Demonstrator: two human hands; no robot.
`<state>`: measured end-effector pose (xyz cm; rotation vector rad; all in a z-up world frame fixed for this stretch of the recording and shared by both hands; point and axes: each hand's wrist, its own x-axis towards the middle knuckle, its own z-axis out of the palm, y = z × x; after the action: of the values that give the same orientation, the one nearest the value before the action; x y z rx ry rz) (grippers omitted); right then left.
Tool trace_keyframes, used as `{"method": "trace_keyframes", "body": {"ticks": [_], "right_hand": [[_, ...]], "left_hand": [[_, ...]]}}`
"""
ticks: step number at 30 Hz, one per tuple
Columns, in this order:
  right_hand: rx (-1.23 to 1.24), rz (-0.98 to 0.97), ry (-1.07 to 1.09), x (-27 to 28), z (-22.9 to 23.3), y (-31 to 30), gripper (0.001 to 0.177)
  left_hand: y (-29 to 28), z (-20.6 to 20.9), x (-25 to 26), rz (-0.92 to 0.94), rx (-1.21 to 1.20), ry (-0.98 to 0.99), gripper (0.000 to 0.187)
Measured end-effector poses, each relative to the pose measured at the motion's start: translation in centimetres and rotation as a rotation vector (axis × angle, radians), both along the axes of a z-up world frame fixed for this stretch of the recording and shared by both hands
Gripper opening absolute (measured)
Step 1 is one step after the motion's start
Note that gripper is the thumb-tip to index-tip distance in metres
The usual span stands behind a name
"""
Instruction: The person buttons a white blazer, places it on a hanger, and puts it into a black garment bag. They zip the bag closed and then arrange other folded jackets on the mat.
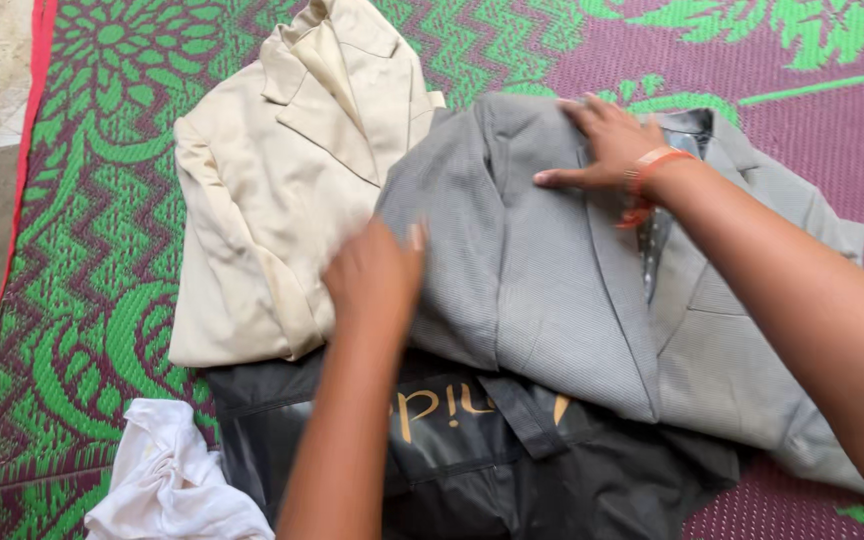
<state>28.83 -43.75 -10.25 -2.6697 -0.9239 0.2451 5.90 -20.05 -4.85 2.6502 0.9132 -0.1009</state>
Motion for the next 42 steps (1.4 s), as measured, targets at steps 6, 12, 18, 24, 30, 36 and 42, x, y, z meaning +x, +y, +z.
{"method": "trace_keyframes", "body": {"ticks": [6,12,18,24,30,36,42], "right_hand": [[-0.075,-0.164,0.126,1.2,-2.8,-5.0,0.126],[-0.189,-0.189,0.021,2.6,-3.1,-5.3,0.132],[-0.265,-0.207,0.17,4.1,-0.8,-5.9,0.124],[-0.12,-0.257,0.018,3.7,1.0,-6.5,0.093],[0.144,-0.334,-0.311,3.3,1.6,-9.1,0.07],[0.595,-0.164,-0.306,9.7,4.2,-11.7,0.053],[0.253,-0.32,-0.3,14.3,2.1,-10.4,0.069]], "left_hand": [[-8.2,-2.0,-9.0,0.1,-0.611,0.135,0.08],[-15.2,-5.0,-6.4,0.408,-0.655,-0.393,0.082],[-15.0,-3.9,-4.6,0.116,-0.208,-0.355,0.026],[-12.6,-0.5,-1.6,-0.066,0.434,-0.213,0.035],[-11.1,0.7,0.3,-0.13,0.505,-0.281,0.012],[-3.6,0.0,9.6,-0.124,0.294,-0.716,0.029],[-0.2,-3.3,22.5,0.082,-0.388,-1.262,0.105]]}}
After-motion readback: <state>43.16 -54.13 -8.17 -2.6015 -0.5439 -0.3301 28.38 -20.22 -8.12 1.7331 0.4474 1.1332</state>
